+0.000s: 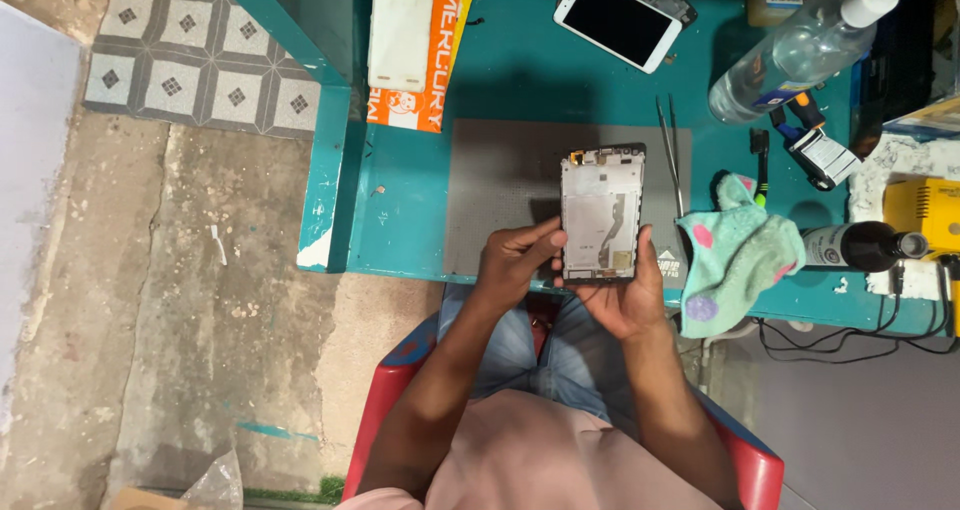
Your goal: The person applies adhesive to a small component using a tube, then places a black rectangular device on the workbench. They spray liquid onto the device and wipe it with a cloth, then flip the device over to inspect the internal components.
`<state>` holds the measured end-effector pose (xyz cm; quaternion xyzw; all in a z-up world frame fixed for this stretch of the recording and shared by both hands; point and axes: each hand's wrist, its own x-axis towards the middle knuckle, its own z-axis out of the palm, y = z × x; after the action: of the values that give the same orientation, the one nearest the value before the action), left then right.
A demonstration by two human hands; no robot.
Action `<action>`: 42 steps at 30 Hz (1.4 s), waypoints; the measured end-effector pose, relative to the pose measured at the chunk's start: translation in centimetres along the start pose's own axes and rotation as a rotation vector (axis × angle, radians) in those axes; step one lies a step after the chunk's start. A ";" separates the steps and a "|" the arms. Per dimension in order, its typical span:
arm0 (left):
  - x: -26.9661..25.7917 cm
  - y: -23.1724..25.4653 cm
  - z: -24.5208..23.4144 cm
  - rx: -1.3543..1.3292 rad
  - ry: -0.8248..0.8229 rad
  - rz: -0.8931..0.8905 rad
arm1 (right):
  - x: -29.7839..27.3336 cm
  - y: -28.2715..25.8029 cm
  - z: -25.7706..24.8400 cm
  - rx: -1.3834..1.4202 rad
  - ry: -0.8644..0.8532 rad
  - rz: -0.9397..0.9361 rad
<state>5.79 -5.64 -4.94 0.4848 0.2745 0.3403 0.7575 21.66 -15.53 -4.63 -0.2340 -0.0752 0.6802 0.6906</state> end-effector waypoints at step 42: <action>0.0 -1.0 -0.3 -0.042 0.007 0.034 | 0.2 0.5 -0.2 -0.047 -0.059 -0.031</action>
<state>5.76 -5.75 -5.95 0.4723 0.2618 0.3607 0.7605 21.27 -15.42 -5.09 -0.2285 -0.1152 0.6741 0.6929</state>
